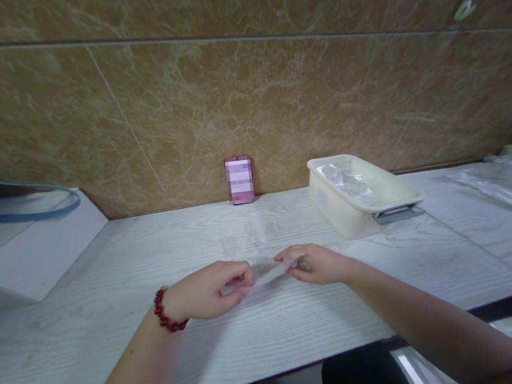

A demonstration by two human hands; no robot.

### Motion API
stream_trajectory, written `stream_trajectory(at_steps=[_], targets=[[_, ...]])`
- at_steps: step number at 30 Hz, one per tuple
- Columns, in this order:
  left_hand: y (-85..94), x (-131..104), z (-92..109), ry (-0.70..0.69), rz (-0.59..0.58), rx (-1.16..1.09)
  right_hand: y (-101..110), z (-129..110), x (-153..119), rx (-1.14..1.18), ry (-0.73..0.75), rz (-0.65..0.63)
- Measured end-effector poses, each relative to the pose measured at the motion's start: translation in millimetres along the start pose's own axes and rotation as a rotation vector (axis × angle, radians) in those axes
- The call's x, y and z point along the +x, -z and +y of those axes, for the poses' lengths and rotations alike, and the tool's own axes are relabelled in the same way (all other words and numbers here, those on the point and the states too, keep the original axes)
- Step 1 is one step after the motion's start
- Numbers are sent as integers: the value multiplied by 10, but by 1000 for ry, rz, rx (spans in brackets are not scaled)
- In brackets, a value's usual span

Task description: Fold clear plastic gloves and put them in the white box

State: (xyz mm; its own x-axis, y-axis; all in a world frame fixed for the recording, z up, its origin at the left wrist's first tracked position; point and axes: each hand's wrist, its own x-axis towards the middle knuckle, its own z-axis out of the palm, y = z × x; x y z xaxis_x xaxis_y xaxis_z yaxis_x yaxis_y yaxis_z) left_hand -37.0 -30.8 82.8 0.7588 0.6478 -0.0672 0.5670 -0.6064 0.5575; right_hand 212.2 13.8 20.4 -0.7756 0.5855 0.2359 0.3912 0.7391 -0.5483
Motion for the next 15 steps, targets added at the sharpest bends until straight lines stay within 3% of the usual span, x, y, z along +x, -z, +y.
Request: stream_trajectory(at_steps=[4, 8, 15], targets=[[1, 34, -49, 87, 105, -93, -2, 12, 2, -47, -58, 3], [-1, 61, -132, 182, 244, -199, -1, 23, 30, -143, -207, -3], [65, 14, -213, 212, 198, -389, -69, 90, 92, -169, -349, 55]])
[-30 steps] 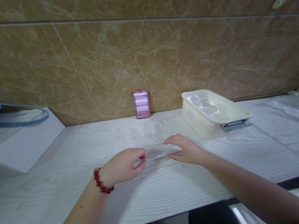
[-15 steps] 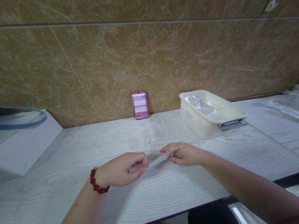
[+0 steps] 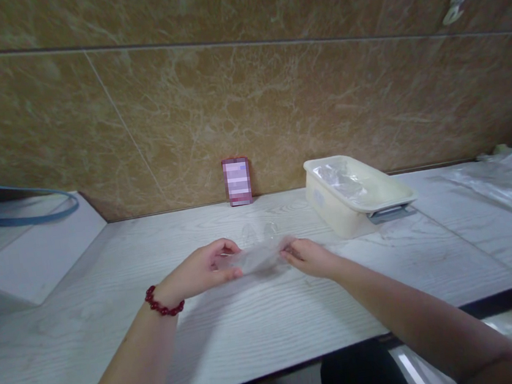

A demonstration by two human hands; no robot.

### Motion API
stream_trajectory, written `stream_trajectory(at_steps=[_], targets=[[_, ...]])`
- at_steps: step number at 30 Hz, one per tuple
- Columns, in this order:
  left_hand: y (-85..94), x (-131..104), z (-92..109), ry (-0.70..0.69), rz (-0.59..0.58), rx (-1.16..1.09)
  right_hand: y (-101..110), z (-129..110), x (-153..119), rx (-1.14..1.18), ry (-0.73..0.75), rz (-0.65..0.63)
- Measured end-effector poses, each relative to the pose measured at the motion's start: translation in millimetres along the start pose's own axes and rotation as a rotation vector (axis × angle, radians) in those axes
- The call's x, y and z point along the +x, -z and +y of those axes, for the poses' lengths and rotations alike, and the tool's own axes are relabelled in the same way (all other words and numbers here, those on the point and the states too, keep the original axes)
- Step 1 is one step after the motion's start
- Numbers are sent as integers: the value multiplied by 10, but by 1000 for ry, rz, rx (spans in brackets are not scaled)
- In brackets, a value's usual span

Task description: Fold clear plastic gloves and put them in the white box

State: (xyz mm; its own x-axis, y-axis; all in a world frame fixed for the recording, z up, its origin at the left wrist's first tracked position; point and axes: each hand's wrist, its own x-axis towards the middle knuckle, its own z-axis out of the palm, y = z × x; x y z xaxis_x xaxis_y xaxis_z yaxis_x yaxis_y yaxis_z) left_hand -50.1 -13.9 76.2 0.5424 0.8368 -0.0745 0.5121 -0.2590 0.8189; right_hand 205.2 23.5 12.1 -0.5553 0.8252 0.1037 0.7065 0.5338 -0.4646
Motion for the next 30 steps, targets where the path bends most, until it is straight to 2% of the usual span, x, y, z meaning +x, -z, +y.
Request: stream_trajectory(at_steps=[4, 7, 13, 18, 21, 25, 28, 30], targets=[[11, 35, -70, 9, 37, 38, -34, 21, 29, 114, 27, 27], [-8, 88, -128, 70, 79, 33, -59, 37, 45, 173, 33, 55], [-95, 181, -153, 321, 173, -369, -87, 58, 72, 267, 42, 119], [-152, 289, -355, 334, 332, -466, -69, 69, 153, 295, -30, 133], [-159, 351, -493, 280, 432, -369, -25, 60, 260, 200, -94, 113], [-144, 383, -557, 292, 590, -182, 56, 12, 445, 52, -301, 62], [-142, 403, -600, 326, 641, -182, 83, -14, 563, 45, -433, 46], [-149, 425, -653, 345, 642, -175, 59, 6, 616, 64, -459, 48]])
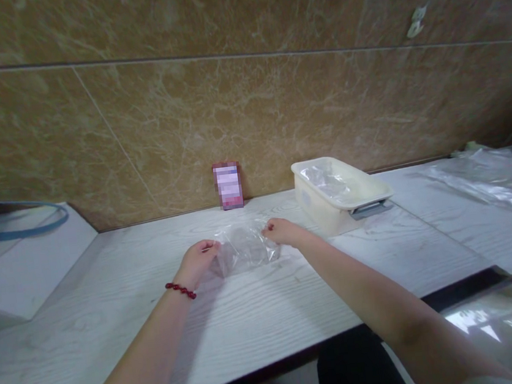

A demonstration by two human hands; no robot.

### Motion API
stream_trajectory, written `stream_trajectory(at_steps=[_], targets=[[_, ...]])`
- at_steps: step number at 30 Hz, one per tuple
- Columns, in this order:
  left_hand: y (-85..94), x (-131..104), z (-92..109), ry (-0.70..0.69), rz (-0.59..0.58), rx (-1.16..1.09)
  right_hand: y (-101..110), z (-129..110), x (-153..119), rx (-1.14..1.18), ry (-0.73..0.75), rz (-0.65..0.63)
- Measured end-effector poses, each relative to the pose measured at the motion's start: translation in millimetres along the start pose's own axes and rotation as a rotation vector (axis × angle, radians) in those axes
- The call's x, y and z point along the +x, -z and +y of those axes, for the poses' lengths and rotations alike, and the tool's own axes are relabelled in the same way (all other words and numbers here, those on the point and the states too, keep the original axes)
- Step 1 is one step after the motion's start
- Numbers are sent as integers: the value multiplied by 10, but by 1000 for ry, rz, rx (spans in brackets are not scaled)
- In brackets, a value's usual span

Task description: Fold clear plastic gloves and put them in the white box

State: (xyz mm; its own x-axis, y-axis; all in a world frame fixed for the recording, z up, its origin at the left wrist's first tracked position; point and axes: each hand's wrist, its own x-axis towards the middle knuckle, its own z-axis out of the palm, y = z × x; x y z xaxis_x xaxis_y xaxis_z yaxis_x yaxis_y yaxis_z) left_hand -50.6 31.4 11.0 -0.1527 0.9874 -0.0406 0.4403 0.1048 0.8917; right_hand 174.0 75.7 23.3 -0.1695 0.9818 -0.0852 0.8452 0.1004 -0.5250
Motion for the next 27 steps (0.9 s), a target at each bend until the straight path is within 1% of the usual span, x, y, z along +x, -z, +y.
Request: stream_trajectory(at_steps=[2, 4, 8, 15, 21, 27], targets=[[-18, 32, -46, 4, 6, 43, -54, 36, 50, 15, 5, 22], [-30, 54, -73, -6, 31, 114, -116, 90, 90, 40, 27, 72], [-37, 68, -66, -42, 86, 215, -186, 151, 121, 92, 63, 177], [-64, 106, -81, 25, 186, 115, -183, 101, 153, 182, 48, 215], [-117, 156, -112, 44, 190, -2, -249, 104, 199, 233, 57, 216], [-131, 181, -99, 42, 210, 41, -265, 114, 226, 300, 51, 232]])
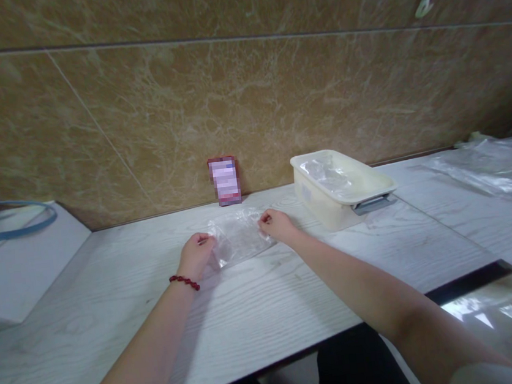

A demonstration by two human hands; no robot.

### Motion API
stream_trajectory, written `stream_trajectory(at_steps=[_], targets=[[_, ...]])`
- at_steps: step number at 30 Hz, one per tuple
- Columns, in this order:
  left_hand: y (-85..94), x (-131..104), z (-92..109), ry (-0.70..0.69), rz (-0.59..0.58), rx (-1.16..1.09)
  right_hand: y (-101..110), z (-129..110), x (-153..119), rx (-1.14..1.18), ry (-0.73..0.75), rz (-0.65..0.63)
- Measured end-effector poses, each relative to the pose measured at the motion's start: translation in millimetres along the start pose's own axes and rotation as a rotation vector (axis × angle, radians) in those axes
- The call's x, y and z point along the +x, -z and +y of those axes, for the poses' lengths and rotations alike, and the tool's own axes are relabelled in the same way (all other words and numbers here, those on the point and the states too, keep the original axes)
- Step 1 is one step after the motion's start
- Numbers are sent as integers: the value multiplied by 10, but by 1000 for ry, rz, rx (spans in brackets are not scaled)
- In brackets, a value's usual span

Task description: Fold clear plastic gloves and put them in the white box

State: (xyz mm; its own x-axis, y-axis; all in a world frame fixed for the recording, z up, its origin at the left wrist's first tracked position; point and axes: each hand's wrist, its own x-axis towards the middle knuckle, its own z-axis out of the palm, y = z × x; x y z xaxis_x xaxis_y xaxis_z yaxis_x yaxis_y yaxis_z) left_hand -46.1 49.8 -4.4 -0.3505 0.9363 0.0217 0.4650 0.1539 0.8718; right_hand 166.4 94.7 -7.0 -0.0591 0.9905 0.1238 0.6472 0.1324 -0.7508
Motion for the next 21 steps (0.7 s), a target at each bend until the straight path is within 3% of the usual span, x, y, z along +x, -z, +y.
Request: stream_trajectory(at_steps=[7, 11, 18, 21], targets=[[-14, 42, -46, -70, 13, 119, -59, 51, 46, 61, -37, -50], [-9, 46, -39, -159, -17, 191, -53, -1, 87, -30, -88, -92], [1, -61, 35, -589, -16, 454, -73, -82, 132, -110, -122, -65], [-28, -160, 90, -682, -104, 580, -98, -51, 150, -118, -108, -65]])
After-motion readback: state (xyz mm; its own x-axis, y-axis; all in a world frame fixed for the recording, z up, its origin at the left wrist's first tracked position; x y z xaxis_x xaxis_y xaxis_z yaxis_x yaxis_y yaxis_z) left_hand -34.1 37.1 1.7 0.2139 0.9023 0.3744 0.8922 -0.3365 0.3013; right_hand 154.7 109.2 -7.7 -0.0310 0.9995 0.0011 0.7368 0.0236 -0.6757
